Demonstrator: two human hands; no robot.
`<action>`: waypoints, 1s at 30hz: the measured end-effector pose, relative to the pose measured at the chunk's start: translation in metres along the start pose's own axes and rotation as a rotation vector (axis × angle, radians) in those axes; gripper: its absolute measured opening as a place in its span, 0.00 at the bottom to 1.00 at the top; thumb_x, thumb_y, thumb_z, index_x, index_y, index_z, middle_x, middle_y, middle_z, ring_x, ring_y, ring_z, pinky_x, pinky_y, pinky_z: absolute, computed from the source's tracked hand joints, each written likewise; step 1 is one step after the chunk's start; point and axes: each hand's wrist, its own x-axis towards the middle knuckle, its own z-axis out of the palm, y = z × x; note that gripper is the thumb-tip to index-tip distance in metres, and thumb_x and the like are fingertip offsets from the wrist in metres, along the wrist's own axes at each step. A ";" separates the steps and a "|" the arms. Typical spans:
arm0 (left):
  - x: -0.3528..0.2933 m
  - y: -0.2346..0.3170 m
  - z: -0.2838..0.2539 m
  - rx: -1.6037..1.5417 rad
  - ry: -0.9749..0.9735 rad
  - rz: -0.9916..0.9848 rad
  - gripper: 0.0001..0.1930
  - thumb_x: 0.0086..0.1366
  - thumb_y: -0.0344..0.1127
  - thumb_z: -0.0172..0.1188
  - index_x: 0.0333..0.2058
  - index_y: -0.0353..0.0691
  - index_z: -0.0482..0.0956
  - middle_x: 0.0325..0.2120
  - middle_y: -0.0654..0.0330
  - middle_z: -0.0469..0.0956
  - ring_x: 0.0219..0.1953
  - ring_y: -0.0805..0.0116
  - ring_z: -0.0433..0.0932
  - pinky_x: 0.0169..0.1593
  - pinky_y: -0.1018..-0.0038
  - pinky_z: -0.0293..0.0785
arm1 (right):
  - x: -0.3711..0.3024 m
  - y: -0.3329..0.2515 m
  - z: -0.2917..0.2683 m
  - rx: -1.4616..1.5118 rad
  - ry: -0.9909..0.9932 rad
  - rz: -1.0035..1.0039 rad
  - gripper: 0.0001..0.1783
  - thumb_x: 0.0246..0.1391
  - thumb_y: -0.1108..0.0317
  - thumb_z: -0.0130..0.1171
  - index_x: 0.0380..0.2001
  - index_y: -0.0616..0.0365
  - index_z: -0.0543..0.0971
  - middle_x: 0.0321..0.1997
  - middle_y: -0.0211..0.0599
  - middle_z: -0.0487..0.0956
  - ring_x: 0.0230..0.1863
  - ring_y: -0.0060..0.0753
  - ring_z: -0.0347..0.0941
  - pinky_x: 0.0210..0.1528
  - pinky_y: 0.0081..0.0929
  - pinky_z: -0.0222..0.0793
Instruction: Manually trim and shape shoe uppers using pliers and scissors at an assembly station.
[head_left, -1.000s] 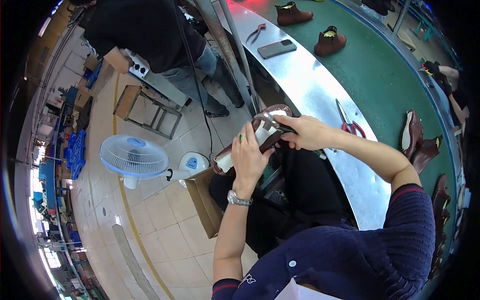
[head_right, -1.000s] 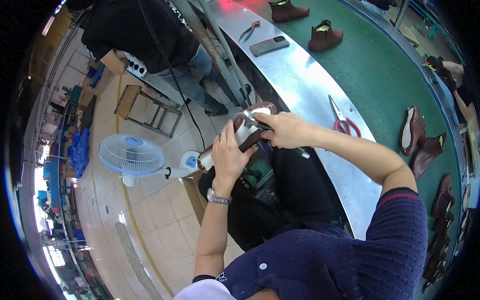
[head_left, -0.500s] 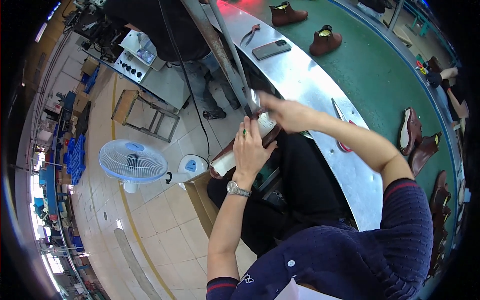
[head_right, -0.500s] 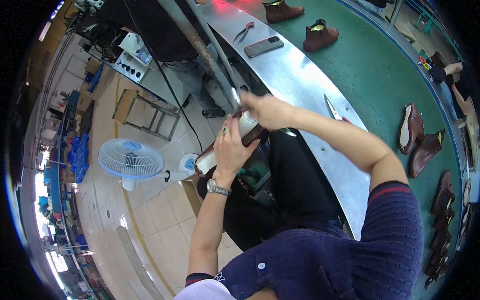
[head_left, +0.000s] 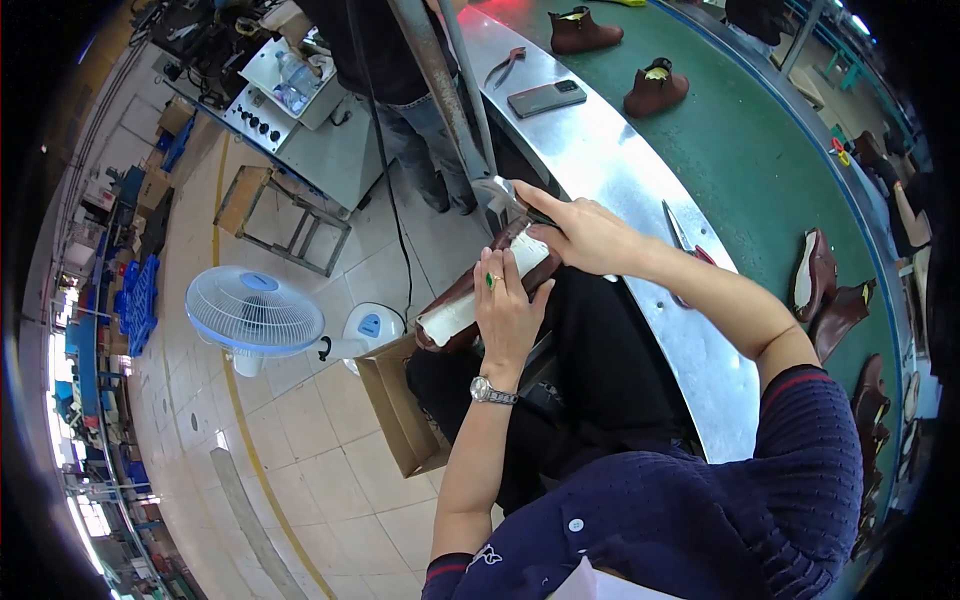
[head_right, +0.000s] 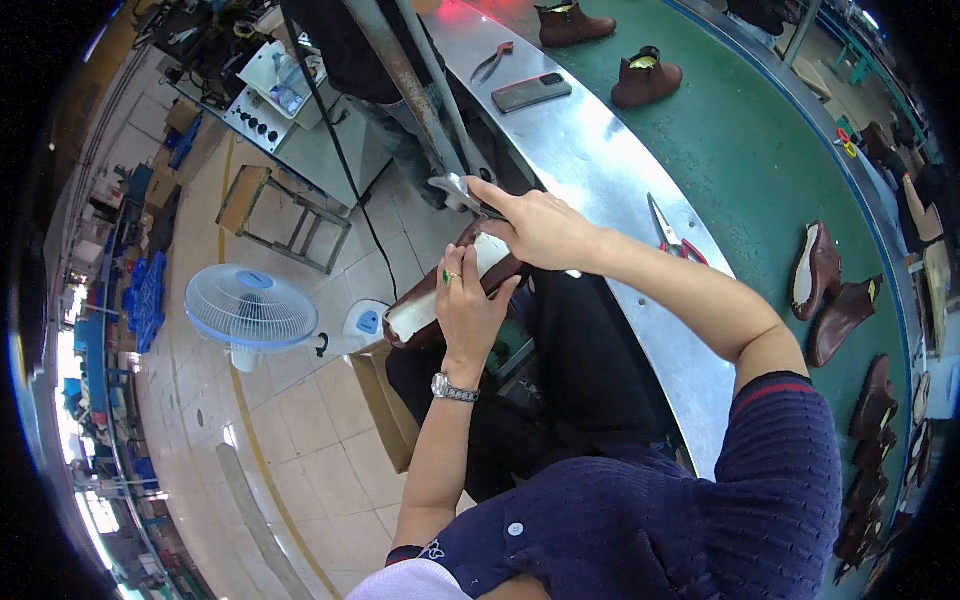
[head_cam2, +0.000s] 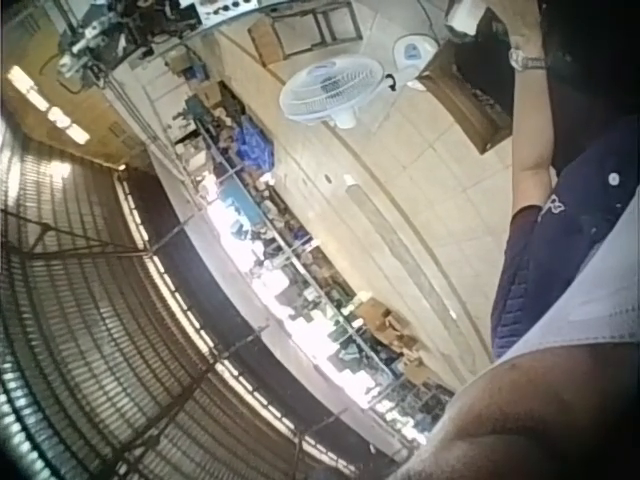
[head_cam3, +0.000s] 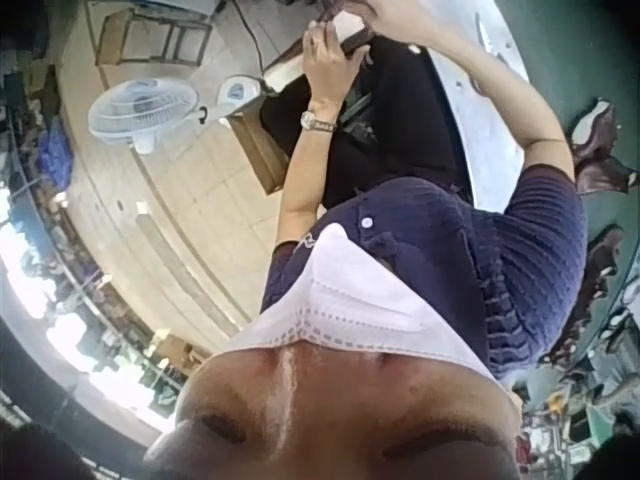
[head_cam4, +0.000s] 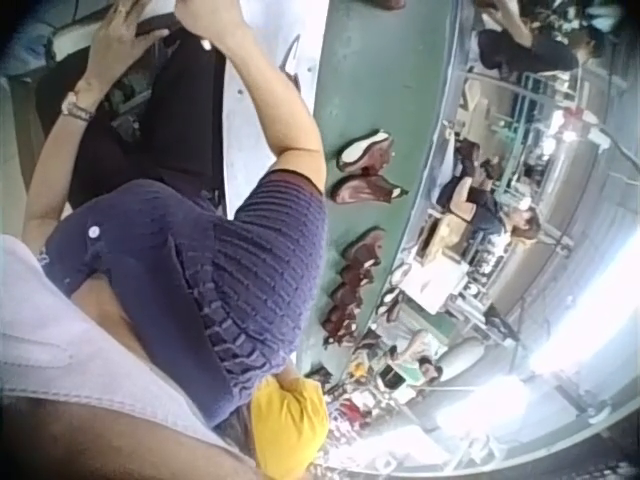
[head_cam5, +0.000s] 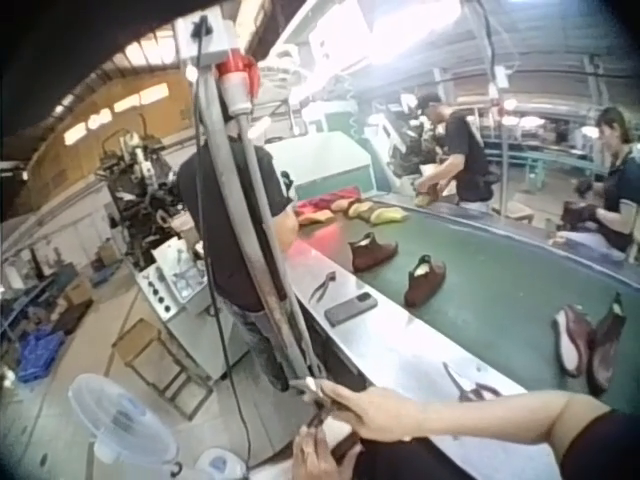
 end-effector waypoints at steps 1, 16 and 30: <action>0.002 0.002 0.001 0.006 0.029 0.018 0.33 0.51 0.42 0.70 0.49 0.23 0.71 0.48 0.43 0.71 0.56 0.45 0.69 0.60 0.59 0.66 | -0.001 0.005 0.007 -0.035 -0.003 -0.034 0.32 0.57 0.66 0.53 0.65 0.52 0.58 0.31 0.54 0.80 0.31 0.61 0.76 0.37 0.50 0.71; 0.024 -0.066 -0.059 -0.374 -0.416 -0.222 0.24 0.56 0.41 0.65 0.47 0.32 0.77 0.39 0.43 0.79 0.41 0.50 0.78 0.47 0.63 0.73 | -0.011 -0.019 -0.013 0.196 -0.408 0.267 0.31 0.62 0.68 0.51 0.66 0.54 0.56 0.34 0.47 0.80 0.32 0.33 0.80 0.37 0.28 0.76; -0.006 -0.042 -0.070 -0.059 -0.426 -0.076 0.39 0.43 0.35 0.73 0.55 0.28 0.69 0.54 0.47 0.70 0.57 0.47 0.66 0.60 0.61 0.63 | -0.021 -0.047 0.003 0.437 -0.626 0.286 0.28 0.65 0.69 0.47 0.66 0.55 0.55 0.28 0.36 0.75 0.26 0.25 0.76 0.28 0.25 0.76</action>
